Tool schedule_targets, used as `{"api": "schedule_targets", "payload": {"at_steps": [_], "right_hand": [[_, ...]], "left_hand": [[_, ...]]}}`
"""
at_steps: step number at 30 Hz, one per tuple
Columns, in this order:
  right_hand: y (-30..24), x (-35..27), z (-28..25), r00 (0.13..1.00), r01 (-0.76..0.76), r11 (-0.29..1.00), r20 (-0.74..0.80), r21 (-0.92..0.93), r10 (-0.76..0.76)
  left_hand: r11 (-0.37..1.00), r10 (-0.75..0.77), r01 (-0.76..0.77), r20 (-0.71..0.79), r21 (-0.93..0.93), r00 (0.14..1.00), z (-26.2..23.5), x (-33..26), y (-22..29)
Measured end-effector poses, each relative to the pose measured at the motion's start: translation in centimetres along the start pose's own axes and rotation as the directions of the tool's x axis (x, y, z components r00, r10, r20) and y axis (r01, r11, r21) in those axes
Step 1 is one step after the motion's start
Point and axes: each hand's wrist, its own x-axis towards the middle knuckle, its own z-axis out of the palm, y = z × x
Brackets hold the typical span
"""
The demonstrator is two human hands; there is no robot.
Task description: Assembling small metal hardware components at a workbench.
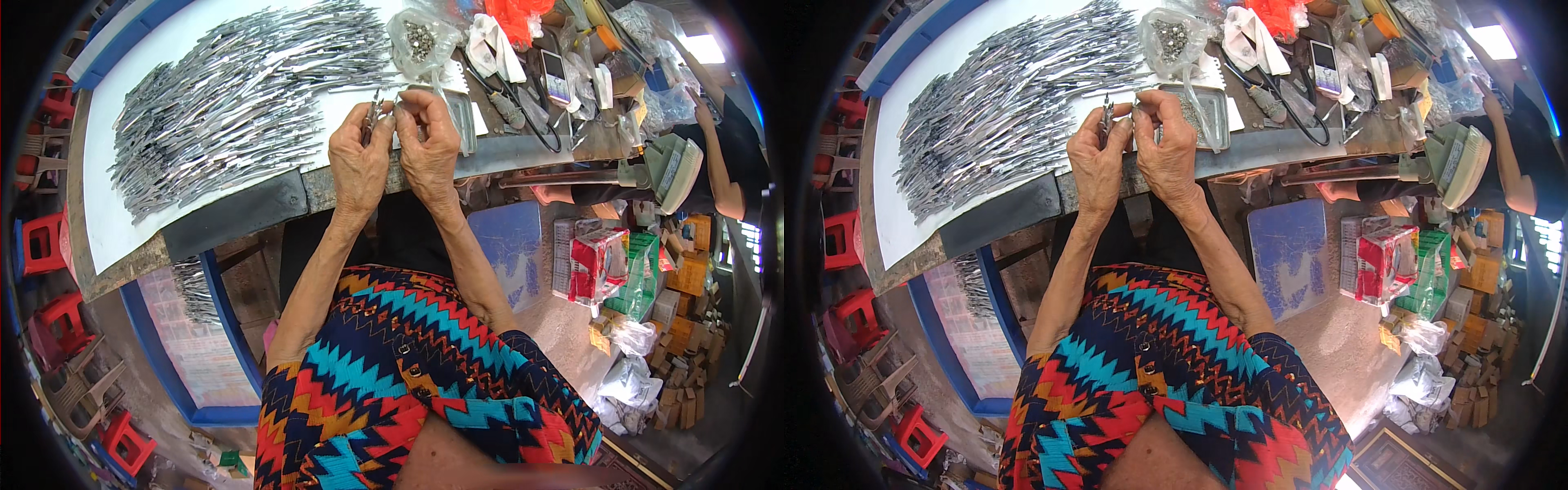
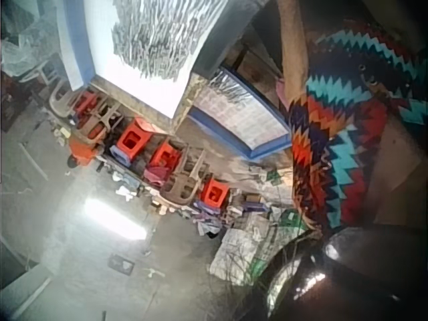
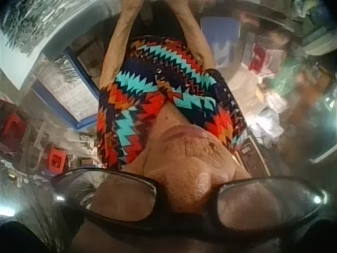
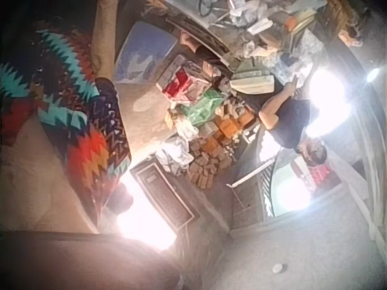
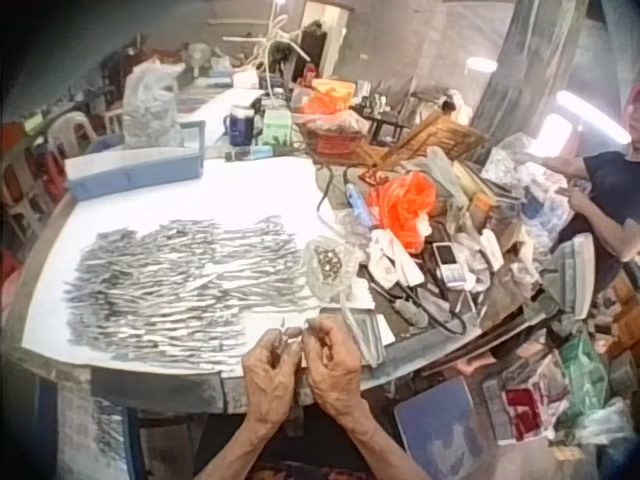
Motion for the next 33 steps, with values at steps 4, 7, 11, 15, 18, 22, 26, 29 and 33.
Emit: {"api": "schedule_targets", "payload": {"at_steps": [4,7,11,15,18,22,26,29,33], "right_hand": [[0.5,0.1,-0.2,1.0,0.028,1.0,-0.003,-0.001,-0.028],[0.4,0.3,-0.5,0.999,0.036,0.999,0.01,-0.009,-0.036],[0.1,0.7,-1.3,0.957,-0.29,0.846,0.13,0.448,0.259],[1.0,1.2,-1.9,0.93,-0.366,0.652,0.238,0.664,0.28],[1.2,1.2,-1.8,0.92,-0.391,0.612,0.262,0.688,0.292],[1.4,1.0,-1.6,0.916,-0.396,0.667,0.223,0.631,0.333],[1.5,0.8,-1.5,0.929,-0.365,0.713,0.182,0.599,0.323],[1.3,0.8,-1.4,0.931,-0.355,0.712,0.16,0.606,0.329],[1.3,0.7,-1.2,0.934,-0.343,0.706,0.145,0.62,0.327]], "left_hand": [[1.0,-0.018,0.018,0.021,0.008,1.0,-0.2,0.1,0.0],[0.998,-0.03,0.033,0.051,-0.049,0.998,-0.3,0.3,0.0],[0.967,-0.09,0.122,0.149,-0.224,0.985,-1.0,0.7,0.5],[0.903,-0.192,0.273,0.255,-0.333,0.948,-1.7,1.1,0.7],[0.915,-0.159,0.228,0.222,-0.334,0.962,-1.5,1.0,0.0],[1.0,-0.029,0.028,0.137,0.012,0.99,-1.0,0.8,-0.2],[0.99,0.002,-0.015,0.091,0.138,0.996,-0.8,0.8,-0.9],[0.995,-0.016,0.007,0.09,0.1,0.996,-0.7,0.8,-0.8],[0.999,-0.029,0.027,0.093,0.03,0.995,-0.5,0.7,-0.7]]}}
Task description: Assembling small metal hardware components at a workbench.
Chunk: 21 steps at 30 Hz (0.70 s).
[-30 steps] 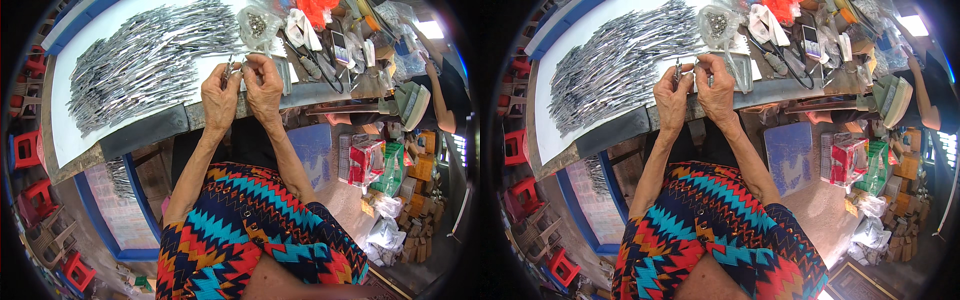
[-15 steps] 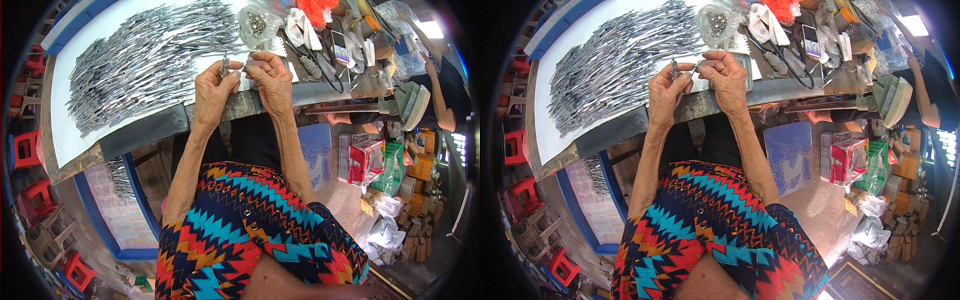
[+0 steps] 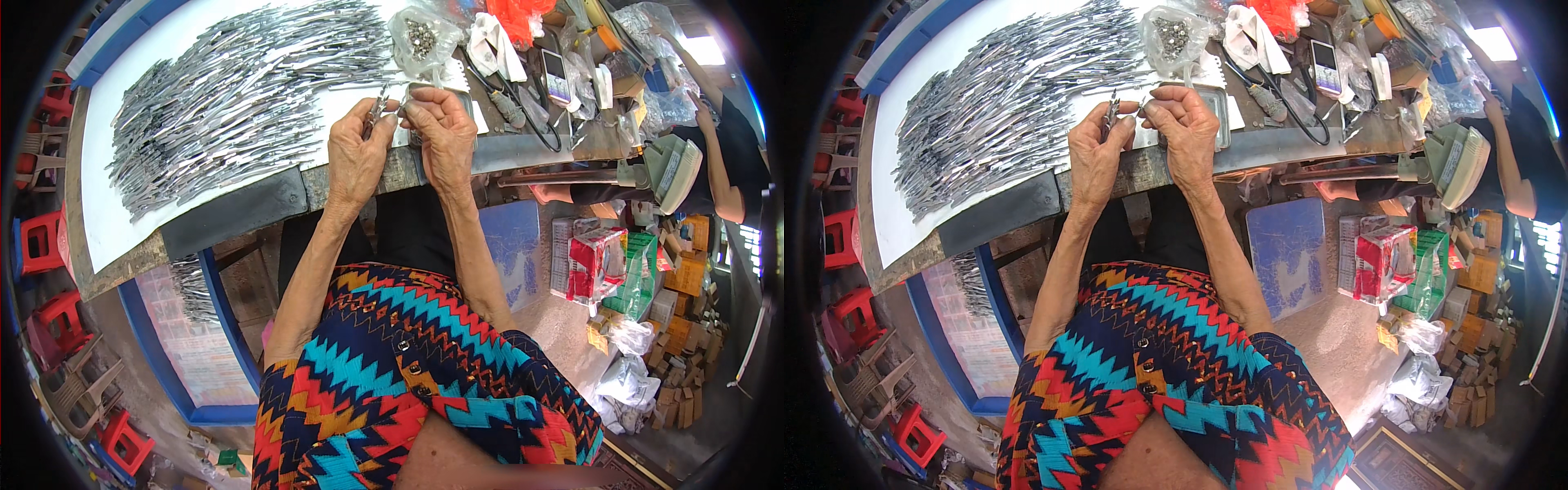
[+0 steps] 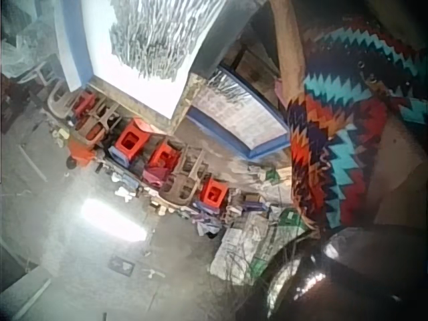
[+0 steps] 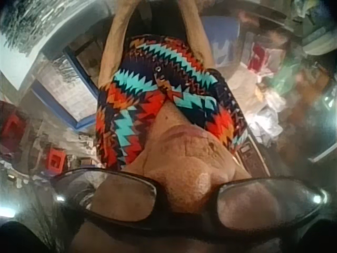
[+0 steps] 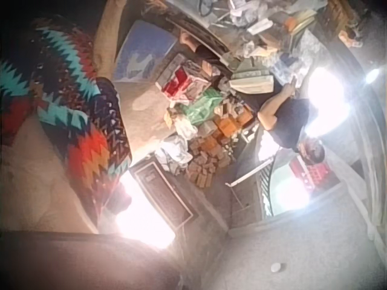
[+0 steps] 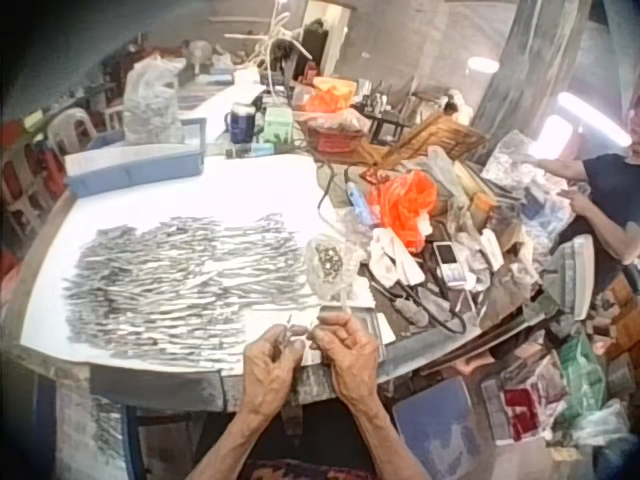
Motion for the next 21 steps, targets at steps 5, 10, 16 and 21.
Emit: {"api": "schedule_targets", "payload": {"at_steps": [5,10,16,21], "right_hand": [[0.2,-0.1,0.3,0.998,0.049,0.99,-0.033,-0.13,-0.054],[0.2,-0.2,1.1,0.993,0.088,0.974,-0.064,-0.209,-0.104],[0.3,-0.5,2.1,0.976,0.132,0.914,-0.11,-0.384,-0.187],[0.4,-0.6,2.5,0.966,0.148,0.899,-0.136,-0.412,-0.222]], "left_hand": [[1.0,0.007,-0.007,-0.012,0.01,1.0,0.2,-0.1,0.2],[0.999,0.015,-0.013,-0.043,0.04,0.999,0.4,-0.2,0.1],[0.996,0.063,-0.058,-0.082,0.069,0.995,0.9,-0.1,0.4],[0.997,0.045,-0.04,-0.085,0.061,0.995,0.8,0.0,0.4]]}}
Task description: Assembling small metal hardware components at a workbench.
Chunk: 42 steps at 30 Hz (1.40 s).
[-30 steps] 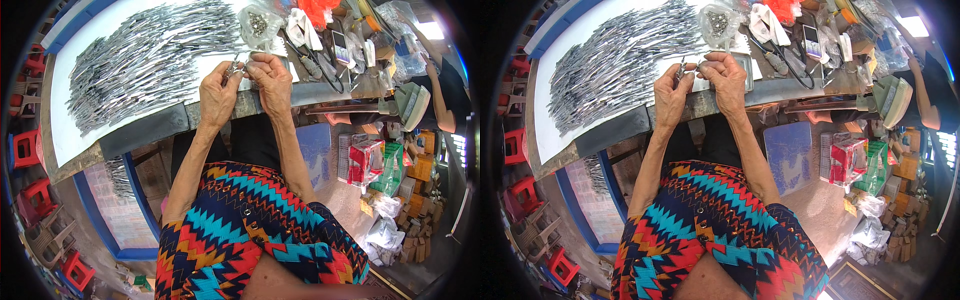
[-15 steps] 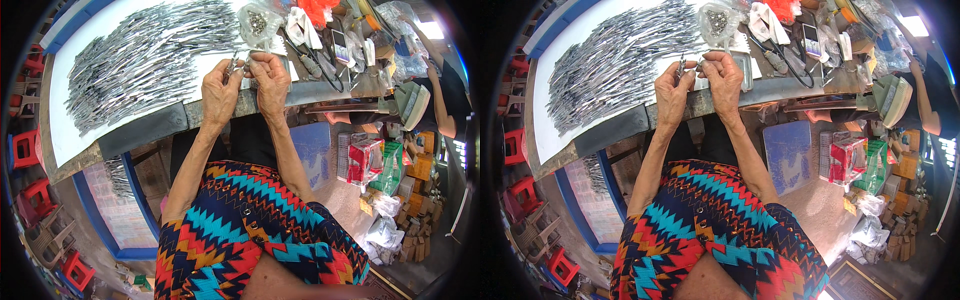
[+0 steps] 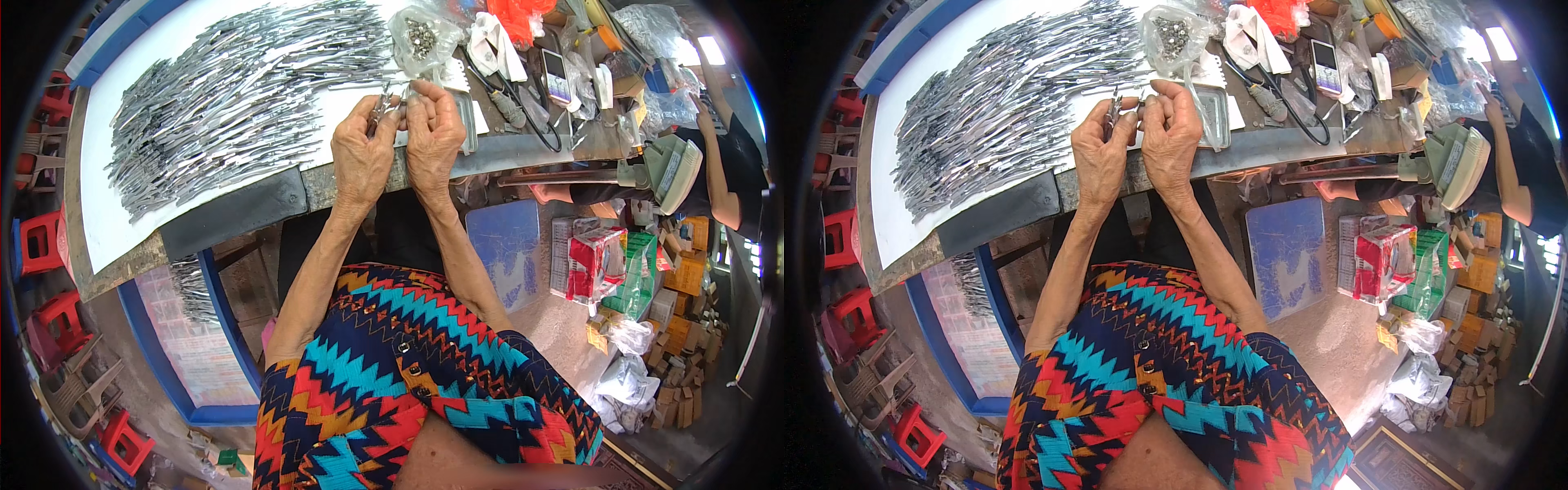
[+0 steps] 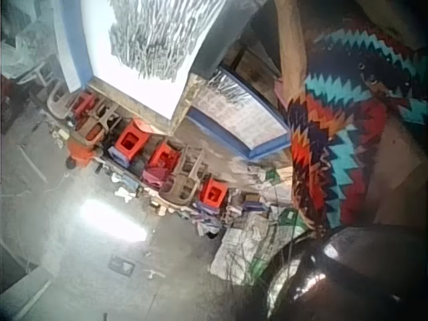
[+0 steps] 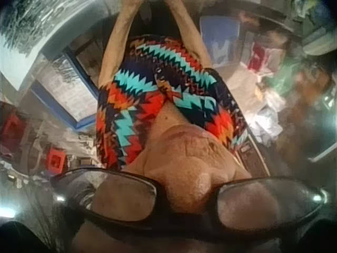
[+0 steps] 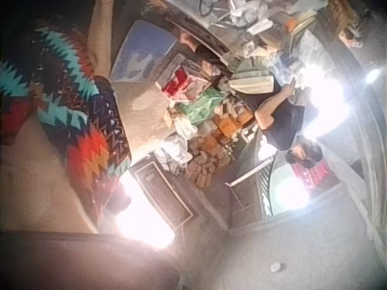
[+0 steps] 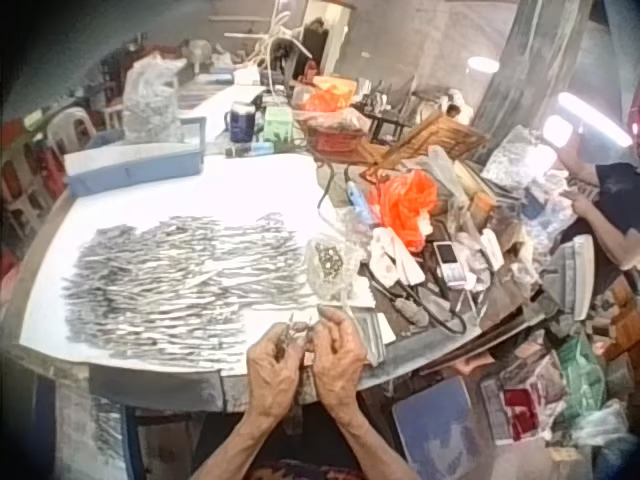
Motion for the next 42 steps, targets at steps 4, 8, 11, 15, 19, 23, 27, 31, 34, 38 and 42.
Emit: {"api": "schedule_targets", "payload": {"at_steps": [4,8,11,15,19,23,27,31,34,38,42], "right_hand": [[0.9,0.1,-0.1,0.996,0.093,0.989,0.011,-0.116,-0.092],[1.0,-0.2,-0.3,0.962,0.274,0.912,0.079,-0.306,-0.263],[0.7,-0.4,-0.2,0.92,0.391,0.842,0.128,-0.372,-0.371],[1.5,-0.2,-0.6,0.871,0.491,0.786,0.176,-0.377,-0.459],[1.2,-0.4,-0.8,0.876,0.482,0.802,0.187,-0.354,-0.444],[0.9,-0.4,-1.1,0.908,0.417,0.854,0.181,-0.313,-0.377],[0.5,-0.2,-1.2,0.917,0.393,0.864,0.202,-0.316,-0.343],[0.1,0.0,-1.2,0.928,0.368,0.872,0.189,-0.324,-0.322],[-0.6,-0.2,-1.2,0.958,0.269,0.911,0.186,-0.311,-0.22],[0.0,0.0,-1.6,0.963,0.244,0.906,0.2,-0.345,-0.183],[0.3,0.4,-1.9,0.972,0.169,0.949,0.207,-0.267,-0.115]], "left_hand": [[0.998,0.008,-0.01,0.021,0.062,1.0,0.0,0.2,-0.5],[0.999,-0.027,0.027,-0.009,-0.019,1.0,0.2,0.2,-1.1],[0.997,-0.058,0.058,-0.001,-0.049,0.998,0.1,0.2,-1.2],[0.988,-0.085,0.084,0.001,-0.126,0.996,0.0,0.0,-0.7],[0.977,-0.088,0.089,0.014,-0.194,0.996,0.0,0.1,-0.9],[0.96,-0.097,0.111,0.066,-0.257,0.993,-0.1,0.1,-0.8],[0.955,-0.105,0.123,0.083,-0.269,0.991,-0.3,0.0,-0.6],[0.962,-0.101,0.119,0.083,-0.246,0.991,-0.2,-0.1,-0.7],[0.976,-0.115,0.127,0.079,-0.179,0.99,-0.3,-0.2,-0.9],[0.984,-0.12,0.129,0.077,-0.12,0.99,-0.5,-0.3,-0.6],[0.981,-0.136,0.144,0.068,-0.131,0.988,-0.7,-0.4,-0.3]]}}
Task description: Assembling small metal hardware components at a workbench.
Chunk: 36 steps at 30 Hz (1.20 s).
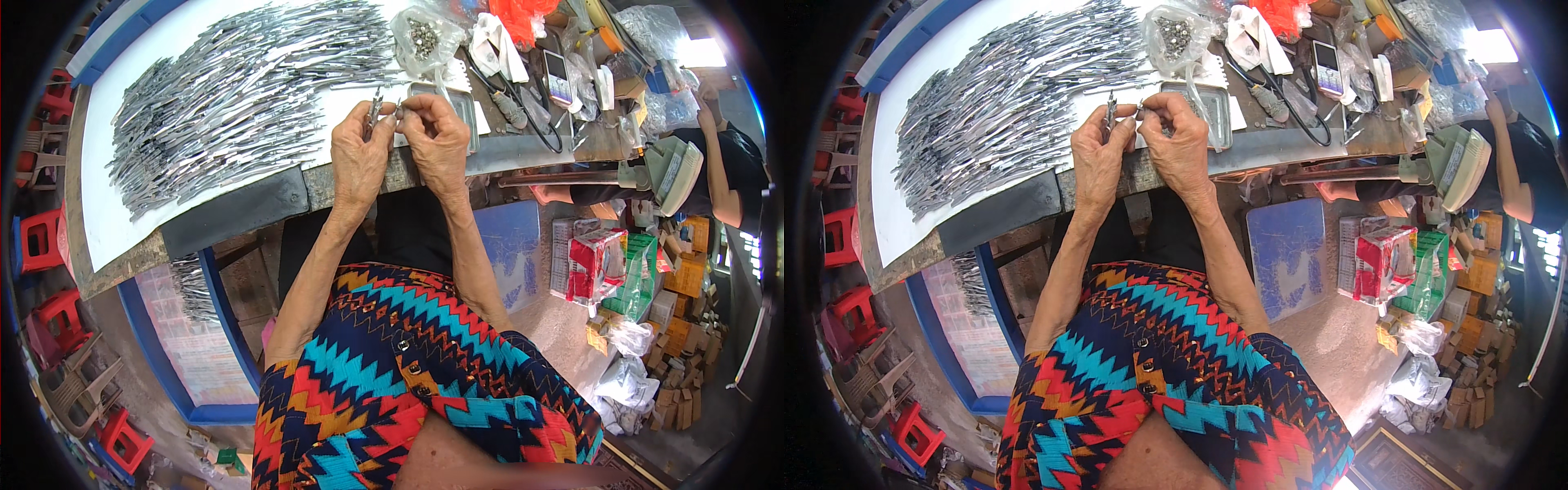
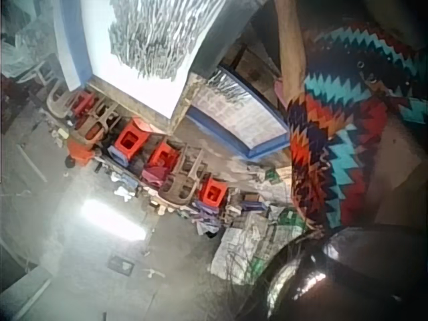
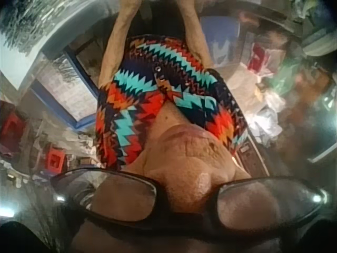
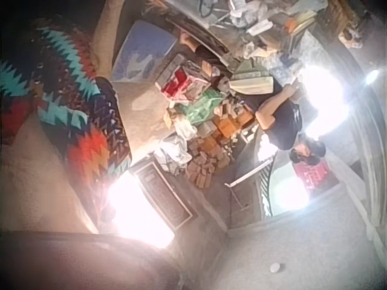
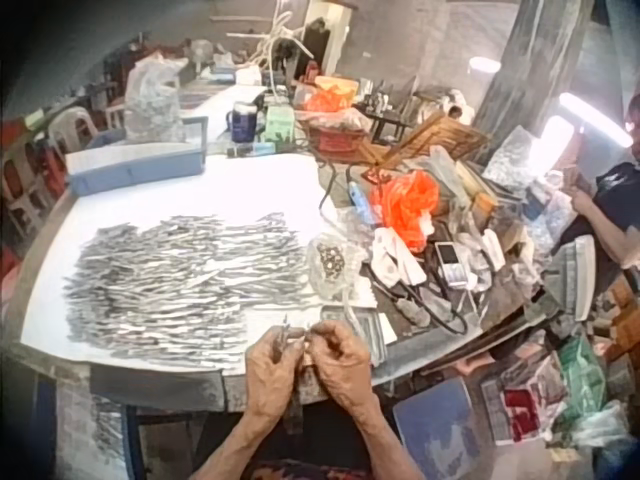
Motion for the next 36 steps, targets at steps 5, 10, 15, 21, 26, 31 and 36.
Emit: {"api": "schedule_targets", "payload": {"at_steps": [5,10,15,21,26,31,36], "right_hand": [[-0.6,0.4,-0.3,0.969,-0.245,0.896,0.088,0.371,0.229],[-0.2,0.3,-0.3,0.966,-0.258,0.863,0.117,0.435,0.229],[-0.2,0.2,-0.1,0.981,-0.19,0.92,0.105,0.342,0.163],[0.1,0.0,-0.3,0.986,-0.158,0.939,0.103,0.305,0.132],[-0.3,0.2,-1.0,0.973,-0.217,0.887,0.162,0.409,0.163],[0.3,1.0,-2.3,0.95,-0.289,0.814,0.253,0.503,0.181],[0.8,1.2,-2.1,0.931,-0.358,0.675,0.302,0.645,0.205]], "left_hand": [[0.995,0.065,-0.067,-0.036,-0.072,0.997,-0.3,0.3,-0.3],[0.994,0.049,-0.052,-0.029,-0.096,0.998,-0.2,0.2,-0.1],[0.998,0.017,-0.015,0.033,-0.055,0.999,-0.6,0.0,0.0],[0.996,0.06,-0.058,0.031,-0.073,0.998,-0.5,0.1,-0.2],[0.992,0.024,-0.011,0.106,-0.122,0.994,-1.2,0.2,0.6],[0.967,-0.1,0.157,0.268,-0.199,0.958,-2.3,0.7,1.4],[0.989,-0.01,0.04,0.211,-0.139,0.977,-1.7,0.4,1.5]]}}
